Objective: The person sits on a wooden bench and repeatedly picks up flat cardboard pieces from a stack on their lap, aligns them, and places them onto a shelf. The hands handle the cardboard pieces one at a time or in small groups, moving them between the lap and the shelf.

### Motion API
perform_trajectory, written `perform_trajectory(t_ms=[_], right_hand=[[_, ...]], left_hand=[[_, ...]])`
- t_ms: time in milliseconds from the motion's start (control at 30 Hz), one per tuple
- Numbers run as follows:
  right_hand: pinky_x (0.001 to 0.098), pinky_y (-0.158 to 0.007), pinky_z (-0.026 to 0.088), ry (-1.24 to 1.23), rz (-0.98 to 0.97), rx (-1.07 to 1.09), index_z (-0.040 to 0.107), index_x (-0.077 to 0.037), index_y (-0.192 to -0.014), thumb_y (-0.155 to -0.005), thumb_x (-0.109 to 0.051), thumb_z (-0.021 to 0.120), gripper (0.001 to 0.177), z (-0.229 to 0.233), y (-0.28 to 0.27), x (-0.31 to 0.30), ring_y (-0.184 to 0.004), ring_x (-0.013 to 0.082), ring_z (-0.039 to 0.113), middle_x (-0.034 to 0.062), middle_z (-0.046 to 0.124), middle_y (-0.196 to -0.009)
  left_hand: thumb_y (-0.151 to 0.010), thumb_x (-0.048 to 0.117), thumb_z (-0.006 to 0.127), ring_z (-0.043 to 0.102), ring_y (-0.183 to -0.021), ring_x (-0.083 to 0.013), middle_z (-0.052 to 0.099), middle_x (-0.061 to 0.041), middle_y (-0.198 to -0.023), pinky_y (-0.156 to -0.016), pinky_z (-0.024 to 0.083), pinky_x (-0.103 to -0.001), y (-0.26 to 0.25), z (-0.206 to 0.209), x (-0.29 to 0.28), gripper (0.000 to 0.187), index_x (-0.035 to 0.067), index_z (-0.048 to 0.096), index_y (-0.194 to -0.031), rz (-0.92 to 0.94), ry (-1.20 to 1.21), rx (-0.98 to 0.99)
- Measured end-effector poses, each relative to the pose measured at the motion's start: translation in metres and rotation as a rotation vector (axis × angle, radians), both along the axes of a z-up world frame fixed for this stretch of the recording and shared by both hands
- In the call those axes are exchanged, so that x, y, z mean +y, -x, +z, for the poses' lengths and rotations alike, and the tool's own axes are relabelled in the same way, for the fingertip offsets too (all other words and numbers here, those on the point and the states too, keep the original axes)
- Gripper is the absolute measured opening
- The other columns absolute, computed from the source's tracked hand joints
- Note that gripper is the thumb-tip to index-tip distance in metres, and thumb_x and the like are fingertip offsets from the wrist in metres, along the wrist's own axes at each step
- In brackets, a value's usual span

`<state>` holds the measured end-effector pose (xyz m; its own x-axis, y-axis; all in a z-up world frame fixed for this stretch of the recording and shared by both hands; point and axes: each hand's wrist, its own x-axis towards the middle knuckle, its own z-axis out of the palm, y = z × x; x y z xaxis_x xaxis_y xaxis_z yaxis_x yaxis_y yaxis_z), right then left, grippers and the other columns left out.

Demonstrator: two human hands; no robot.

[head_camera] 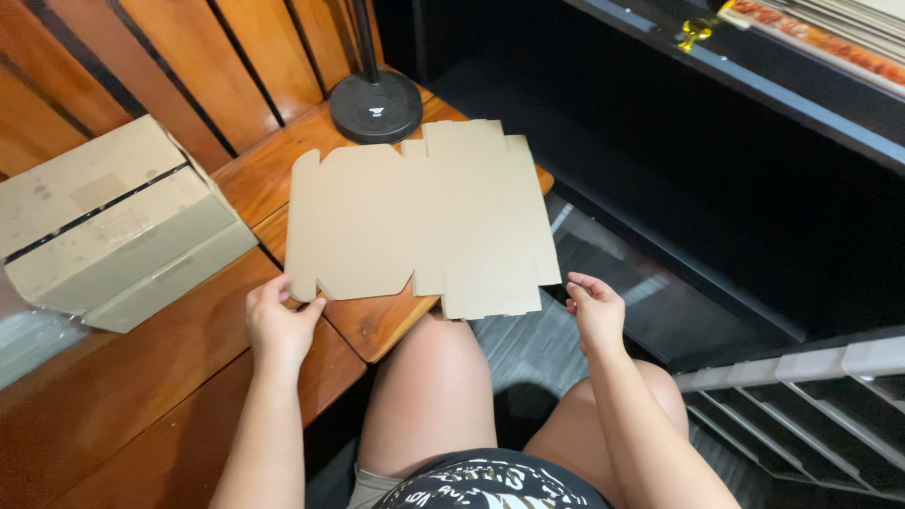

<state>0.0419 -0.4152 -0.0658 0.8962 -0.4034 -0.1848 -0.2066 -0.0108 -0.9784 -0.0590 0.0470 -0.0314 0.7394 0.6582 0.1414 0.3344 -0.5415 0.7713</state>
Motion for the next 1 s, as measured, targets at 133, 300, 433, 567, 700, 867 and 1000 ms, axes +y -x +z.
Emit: perform_trajectory(t_ms=[133,300,433,567,700,867,1000], right_hand=[[0.0183,-0.064,0.062,-0.022,-0.005,0.026,0.075,-0.003,-0.119,-0.096,-0.002,0.066,0.024,0.007,0.003,0.012,-0.067,0.0083,0.066,0.0091,0.071,-0.086],[0.0232,-0.072,0.064,-0.014,0.01,-0.018,0.071,-0.001,-0.127,-0.099,-0.006,0.069,0.028,0.027,0.009,0.025,-0.079,0.0117,0.068,0.0181,0.074,-0.101],[0.024,-0.073,0.065,0.027,0.026,-0.052,0.072,-0.001,-0.124,-0.097,-0.004,0.073,0.028,0.021,0.004,0.027,-0.081,0.0128,0.068,0.0172,0.074,-0.099],[0.0225,-0.071,0.064,0.044,0.026,-0.053,0.072,-0.002,-0.125,-0.093,-0.004,0.077,0.032,0.017,0.0,0.028,-0.081,0.011,0.067,0.0127,0.071,-0.098],[0.0242,-0.067,0.064,0.064,0.033,0.005,0.072,-0.003,-0.125,-0.09,-0.007,0.081,0.036,0.019,0.0,0.031,-0.077,0.0115,0.066,0.0125,0.071,-0.095],[0.0204,-0.066,0.064,0.053,0.034,-0.007,0.073,0.0,-0.12,-0.091,-0.004,0.078,0.029,0.018,-0.002,0.035,-0.074,0.0096,0.067,0.011,0.072,-0.092],[0.0212,-0.065,0.064,0.049,0.023,-0.032,0.073,0.001,-0.117,-0.085,-0.006,0.086,0.036,0.006,-0.009,0.029,-0.072,0.0079,0.066,0.0052,0.068,-0.083]], left_hand=[[-0.068,0.019,0.096,0.066,-0.115,-0.019,0.056,-0.01,-0.127,-0.09,0.061,-0.023,-0.004,-0.001,0.002,0.073,0.005,0.068,-0.135,0.032,-0.015,0.098],[-0.069,0.022,0.097,0.068,-0.106,-0.0209,0.061,-0.01,-0.116,-0.093,0.059,-0.027,-0.012,-0.004,0.006,0.077,0.005,0.067,-0.138,0.031,-0.009,0.124],[-0.068,0.022,0.096,0.069,-0.105,-0.0187,0.063,-0.008,-0.113,-0.092,0.058,-0.027,-0.01,0.009,0.003,0.074,0.009,0.07,-0.136,0.032,0.045,0.166],[-0.071,0.019,0.094,0.07,-0.106,-0.0191,0.064,-0.01,-0.113,-0.091,0.057,-0.027,-0.01,0.021,0.002,0.071,0.004,0.069,-0.135,0.04,0.108,0.187],[-0.071,0.018,0.092,0.07,-0.104,-0.0201,0.065,-0.01,-0.11,-0.091,0.057,-0.029,-0.01,0.025,0.002,0.066,0.001,0.071,-0.131,0.051,0.101,0.176],[-0.07,0.02,0.091,0.07,-0.104,-0.0176,0.064,-0.007,-0.111,-0.089,0.058,-0.027,-0.01,0.033,-0.002,0.067,0.003,0.071,-0.131,0.083,0.084,0.211],[-0.073,0.016,0.09,0.07,-0.105,-0.0205,0.064,-0.011,-0.112,-0.089,0.058,-0.027,-0.008,0.033,-0.002,0.063,-0.002,0.071,-0.13,0.072,0.074,0.168]])
